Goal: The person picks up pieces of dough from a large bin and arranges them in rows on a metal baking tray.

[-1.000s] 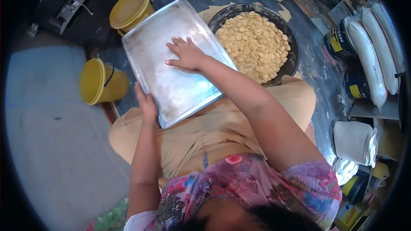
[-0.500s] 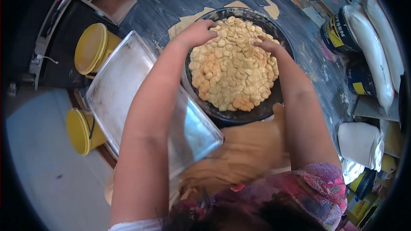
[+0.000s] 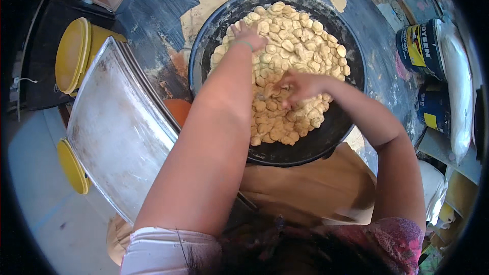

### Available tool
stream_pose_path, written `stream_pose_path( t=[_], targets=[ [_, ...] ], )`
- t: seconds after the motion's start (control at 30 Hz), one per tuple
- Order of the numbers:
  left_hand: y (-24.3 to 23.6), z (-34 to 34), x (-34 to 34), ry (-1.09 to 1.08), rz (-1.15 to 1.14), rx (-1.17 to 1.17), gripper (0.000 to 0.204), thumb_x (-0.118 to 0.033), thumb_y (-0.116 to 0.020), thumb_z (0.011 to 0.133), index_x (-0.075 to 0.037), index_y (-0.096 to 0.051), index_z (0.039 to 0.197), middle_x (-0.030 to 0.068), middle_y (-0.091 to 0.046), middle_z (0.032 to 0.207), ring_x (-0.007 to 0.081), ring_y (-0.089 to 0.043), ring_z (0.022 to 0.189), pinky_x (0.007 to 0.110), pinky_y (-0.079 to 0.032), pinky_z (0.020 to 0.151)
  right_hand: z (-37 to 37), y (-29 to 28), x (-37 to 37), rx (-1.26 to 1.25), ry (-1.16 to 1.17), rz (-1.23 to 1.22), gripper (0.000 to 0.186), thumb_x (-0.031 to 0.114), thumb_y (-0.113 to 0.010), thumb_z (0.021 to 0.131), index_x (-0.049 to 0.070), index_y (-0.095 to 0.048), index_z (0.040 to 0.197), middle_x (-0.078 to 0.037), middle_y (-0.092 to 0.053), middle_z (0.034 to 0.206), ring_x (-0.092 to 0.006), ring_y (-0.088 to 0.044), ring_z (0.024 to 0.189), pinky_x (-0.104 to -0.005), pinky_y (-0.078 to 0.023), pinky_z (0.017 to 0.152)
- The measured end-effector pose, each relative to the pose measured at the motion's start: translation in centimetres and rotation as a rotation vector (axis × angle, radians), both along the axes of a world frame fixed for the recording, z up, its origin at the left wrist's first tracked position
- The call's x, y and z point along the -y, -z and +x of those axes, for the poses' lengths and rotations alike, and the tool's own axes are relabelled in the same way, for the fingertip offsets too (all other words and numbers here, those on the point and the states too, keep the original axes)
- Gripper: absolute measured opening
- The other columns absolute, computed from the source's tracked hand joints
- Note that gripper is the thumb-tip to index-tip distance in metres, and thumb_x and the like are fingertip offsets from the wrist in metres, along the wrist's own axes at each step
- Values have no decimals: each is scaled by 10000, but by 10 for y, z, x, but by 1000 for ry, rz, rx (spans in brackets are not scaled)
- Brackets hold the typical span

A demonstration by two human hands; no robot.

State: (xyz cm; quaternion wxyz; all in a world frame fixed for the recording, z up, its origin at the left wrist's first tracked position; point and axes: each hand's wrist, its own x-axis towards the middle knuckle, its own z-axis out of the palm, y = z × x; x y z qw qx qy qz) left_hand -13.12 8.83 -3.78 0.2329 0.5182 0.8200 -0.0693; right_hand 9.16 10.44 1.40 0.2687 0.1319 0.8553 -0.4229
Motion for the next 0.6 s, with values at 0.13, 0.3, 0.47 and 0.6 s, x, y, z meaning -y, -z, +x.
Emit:
stream_pose_path(
  t=[0.13,0.3,0.47,0.6],
  targets=[
    [-24,27,3,134,-308,295,1017,-688,-622,660,-209,-232,1467,181,-76,1527,417,-155,1381,522,-213,1088,-14,17,-101,-73,470,593,770,637,-622,729,184,-479,1335,-232,-306,1421,-382,-381,1241,-413,-364,1019],
    [-60,34,1,196,-900,663,740,-508,-706,663,-139,-538,1282,185,-372,1411,315,-351,1314,482,-359,1013,-56,61,-25,52,679,769,787,644,-536,766,267,-333,1426,-204,-129,1509,-434,-152,1365,-710,-129,1012],
    [-35,-26,-1,-18,-376,364,669,-473,-708,682,-77,-577,1205,196,-415,1390,323,-425,1261,462,-408,967,-14,-5,65,133,-36,398,652,487,-624,783,162,-473,1327,-198,-309,1436,-419,-281,1321,-546,-212,1083],
    [-1,25,22,-118,69,211,744,-476,-710,677,-102,-503,1285,166,-365,1437,318,-402,1285,485,-406,959,8,2,-10,-170,453,79,504,405,-644,761,108,-577,1163,-236,-553,1141,-319,-539,1104,-381,-417,950]
  ],
)
